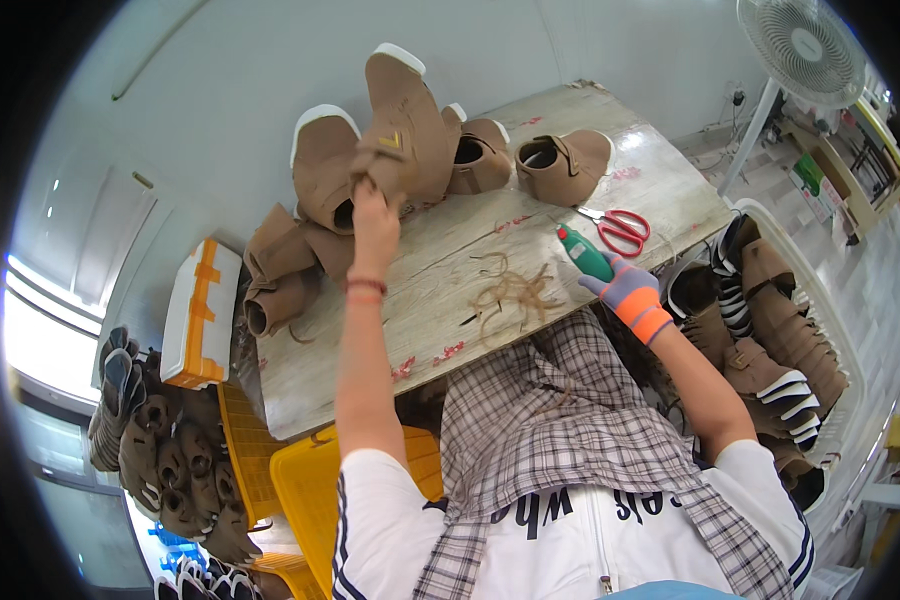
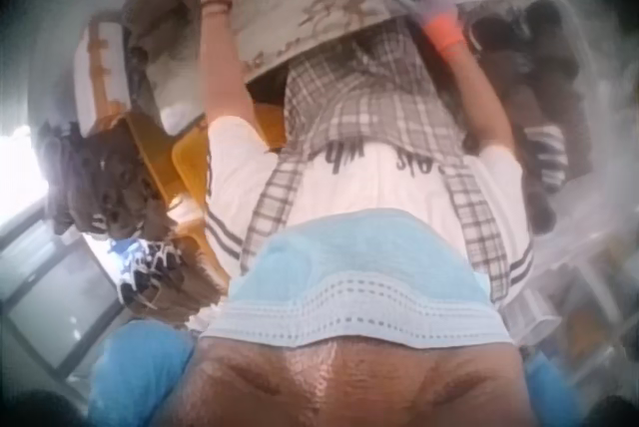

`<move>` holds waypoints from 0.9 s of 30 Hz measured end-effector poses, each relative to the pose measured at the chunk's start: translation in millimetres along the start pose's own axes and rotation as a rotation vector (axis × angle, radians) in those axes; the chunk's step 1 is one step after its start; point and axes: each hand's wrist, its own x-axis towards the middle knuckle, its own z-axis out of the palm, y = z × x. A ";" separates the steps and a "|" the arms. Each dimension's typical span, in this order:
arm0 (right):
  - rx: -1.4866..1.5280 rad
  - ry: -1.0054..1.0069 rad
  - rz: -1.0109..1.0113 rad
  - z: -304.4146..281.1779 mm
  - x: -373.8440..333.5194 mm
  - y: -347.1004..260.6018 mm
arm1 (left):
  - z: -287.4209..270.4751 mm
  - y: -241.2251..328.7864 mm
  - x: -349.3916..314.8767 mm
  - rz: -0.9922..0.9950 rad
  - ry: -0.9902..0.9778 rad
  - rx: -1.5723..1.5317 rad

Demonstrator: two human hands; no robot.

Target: The person uses a green electric trimmer to cut the edges of brown slip-on shoes. They pick up each shoe from a white basket, trim the upper edge, and place the finished shoe on the table. The process is repeated for multiple shoes.

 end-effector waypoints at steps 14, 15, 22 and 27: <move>-0.040 0.136 -0.258 22.6 59.7 8.0 | 161.7 26.7 -92.4 -0.189 -0.481 -0.227; -0.049 0.158 -0.269 18.5 54.3 17.2 | 169.3 37.5 -100.4 -0.129 -0.549 -0.232; 0.245 0.604 -0.179 -28.7 -60.2 152.0 | 110.3 143.2 -158.4 0.359 -0.975 -0.388; 0.476 0.813 1.019 -10.0 -230.2 305.2 | 81.1 133.5 -213.5 0.029 -0.758 -0.504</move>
